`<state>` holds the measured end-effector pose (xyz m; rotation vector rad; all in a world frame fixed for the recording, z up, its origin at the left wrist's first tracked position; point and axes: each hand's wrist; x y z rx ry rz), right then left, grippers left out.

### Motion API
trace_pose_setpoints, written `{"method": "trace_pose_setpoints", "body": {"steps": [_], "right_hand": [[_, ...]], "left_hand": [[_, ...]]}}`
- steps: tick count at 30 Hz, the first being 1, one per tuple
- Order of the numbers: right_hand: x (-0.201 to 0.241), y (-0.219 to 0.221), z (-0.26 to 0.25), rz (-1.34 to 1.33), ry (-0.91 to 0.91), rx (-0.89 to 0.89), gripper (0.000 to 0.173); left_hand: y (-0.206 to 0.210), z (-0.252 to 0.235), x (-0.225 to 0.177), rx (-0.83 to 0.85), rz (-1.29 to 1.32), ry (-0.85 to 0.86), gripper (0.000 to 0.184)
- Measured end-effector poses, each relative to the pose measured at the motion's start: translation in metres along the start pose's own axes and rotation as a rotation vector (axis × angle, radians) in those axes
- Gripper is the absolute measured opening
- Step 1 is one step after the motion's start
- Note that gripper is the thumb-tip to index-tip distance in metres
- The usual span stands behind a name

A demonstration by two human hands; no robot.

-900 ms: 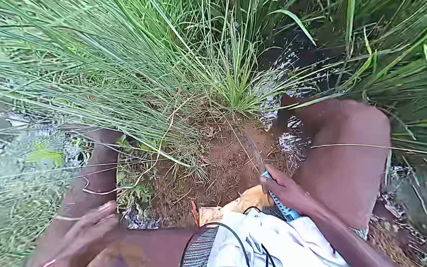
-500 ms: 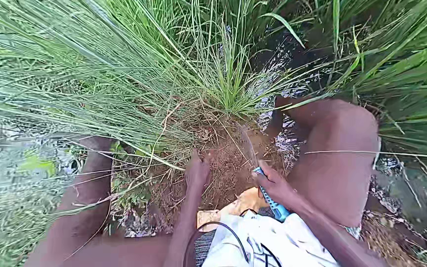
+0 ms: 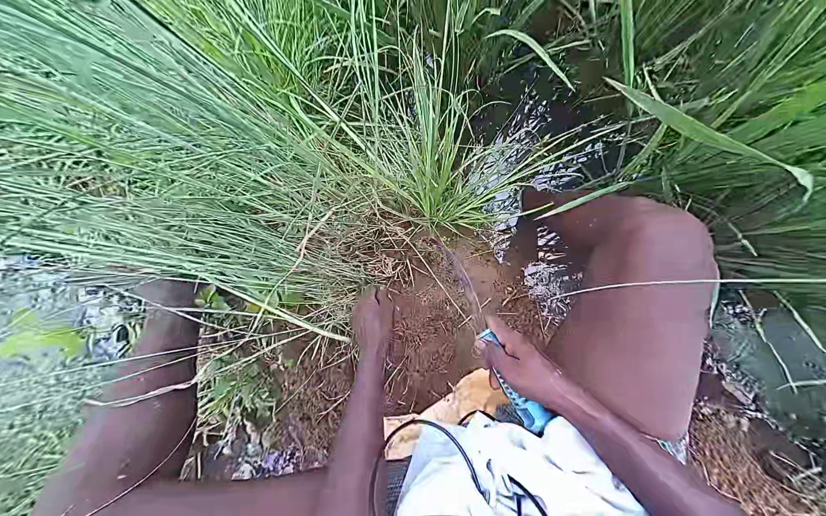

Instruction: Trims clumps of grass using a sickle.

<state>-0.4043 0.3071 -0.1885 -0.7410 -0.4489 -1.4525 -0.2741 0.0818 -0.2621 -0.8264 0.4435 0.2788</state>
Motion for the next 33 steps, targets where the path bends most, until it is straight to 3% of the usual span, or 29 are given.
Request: {"method": "trace_pose_setpoints", "body": {"steps": [5,9,13,18,26,33], "right_hand": [[0.001,0.002,-0.002,0.000,0.011,-0.003,0.047],[0.002,0.002,-0.002,-0.014,0.008,-0.012,0.045],[0.004,0.001,-0.002,-0.047,0.007,-0.041,0.047],[0.003,0.002,-0.004,-0.029,-0.004,-0.046,0.046],[0.004,-0.001,-0.003,-0.037,0.017,-0.040,0.045],[0.015,0.001,-0.005,-0.079,0.003,-0.029,0.045]], "left_hand": [[0.001,0.005,0.023,-0.021,0.091,0.037,0.041],[0.003,0.015,0.007,-0.003,0.016,0.096,0.042],[-0.002,0.017,-0.025,-0.058,-0.024,0.269,0.043],[-0.007,-0.014,-0.050,-0.073,-0.288,0.541,0.040],[-0.010,-0.048,-0.033,0.068,-0.585,0.360,0.029],[-0.019,-0.040,-0.025,0.056,-0.524,0.342,0.030]]}}
Point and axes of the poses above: each hand's wrist, its own z-axis away from the middle knuckle, its own y-axis out of the palm, x = y × z, and after that the axes turned 15 degrees about z, right-handed
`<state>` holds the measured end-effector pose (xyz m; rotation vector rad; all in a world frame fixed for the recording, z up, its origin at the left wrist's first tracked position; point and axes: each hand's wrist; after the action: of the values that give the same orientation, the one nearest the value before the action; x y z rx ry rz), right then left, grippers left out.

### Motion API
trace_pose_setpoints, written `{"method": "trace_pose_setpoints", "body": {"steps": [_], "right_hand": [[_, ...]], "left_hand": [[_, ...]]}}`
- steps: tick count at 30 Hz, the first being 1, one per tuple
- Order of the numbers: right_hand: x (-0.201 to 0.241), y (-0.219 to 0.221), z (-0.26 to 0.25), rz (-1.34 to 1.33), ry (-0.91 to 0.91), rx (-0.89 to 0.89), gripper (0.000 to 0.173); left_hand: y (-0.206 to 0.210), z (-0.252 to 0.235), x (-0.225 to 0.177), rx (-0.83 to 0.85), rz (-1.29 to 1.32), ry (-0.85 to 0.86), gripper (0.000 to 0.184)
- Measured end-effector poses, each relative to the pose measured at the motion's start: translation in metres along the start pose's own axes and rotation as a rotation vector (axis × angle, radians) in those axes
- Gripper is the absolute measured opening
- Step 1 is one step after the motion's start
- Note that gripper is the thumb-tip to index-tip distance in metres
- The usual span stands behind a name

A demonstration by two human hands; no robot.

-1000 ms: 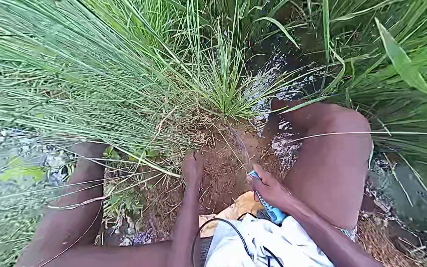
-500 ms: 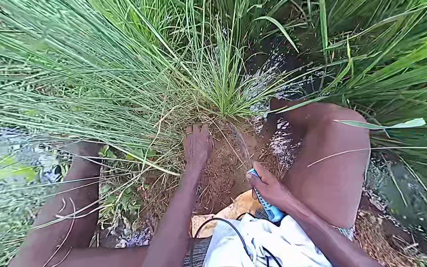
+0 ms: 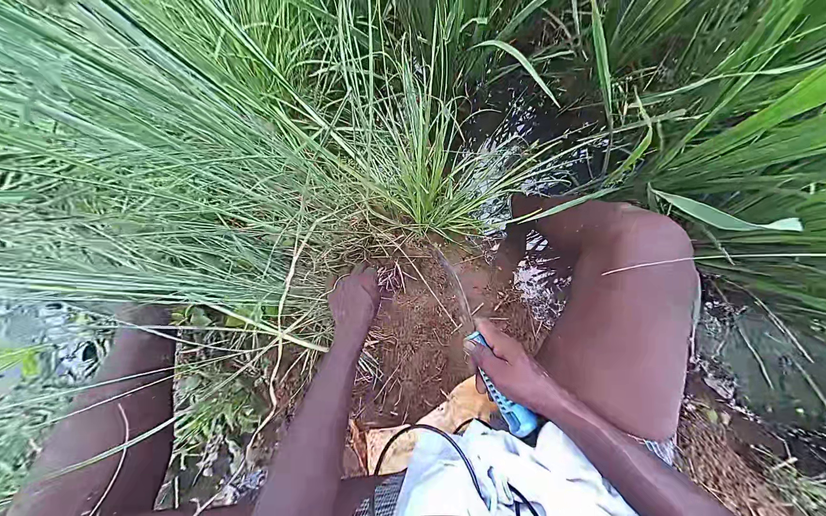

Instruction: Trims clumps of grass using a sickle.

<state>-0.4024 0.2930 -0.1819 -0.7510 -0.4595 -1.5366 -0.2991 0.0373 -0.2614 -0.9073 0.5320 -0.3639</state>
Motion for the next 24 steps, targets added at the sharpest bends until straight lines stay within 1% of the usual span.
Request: {"method": "trace_pose_setpoints", "body": {"steps": [5,7,10,14,15,17,20,24], "right_hand": [[0.009,0.009,-0.020,-0.065,0.015,0.035,0.040],[0.010,0.016,-0.030,-0.084,0.060,0.043,0.038],[0.009,0.024,-0.035,-0.086,0.088,0.019,0.045],[-0.006,0.035,-0.032,-0.154,0.090,-0.028,0.040],[-0.006,0.035,-0.032,-0.158,0.100,-0.037,0.042],[-0.004,0.034,-0.040,-0.145,0.113,-0.031,0.044],[0.005,0.029,-0.055,-0.137,0.117,-0.011,0.034],[-0.006,0.031,-0.050,-0.083,0.076,-0.031,0.034]], "left_hand": [[0.002,-0.002,0.004,-0.050,0.019,0.018,0.033],[0.004,-0.003,0.007,-0.042,0.057,0.014,0.036],[0.002,-0.007,0.011,-0.004,0.143,-0.032,0.040],[-0.006,-0.008,0.015,0.041,0.229,-0.080,0.042],[-0.008,-0.008,0.015,0.048,0.245,-0.087,0.041],[-0.006,-0.008,0.016,0.044,0.275,-0.103,0.041],[-0.001,-0.010,0.016,0.023,0.302,-0.121,0.041],[-0.006,0.002,0.011,0.027,0.331,-0.094,0.040]]}}
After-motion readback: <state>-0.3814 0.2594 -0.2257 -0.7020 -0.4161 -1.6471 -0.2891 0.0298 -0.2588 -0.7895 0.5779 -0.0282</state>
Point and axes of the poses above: each hand's wrist, its own z-axis away from the middle knuckle, its own y-axis out of the palm, x = y × z, and after that the axes turned 15 degrees about z, right-handed
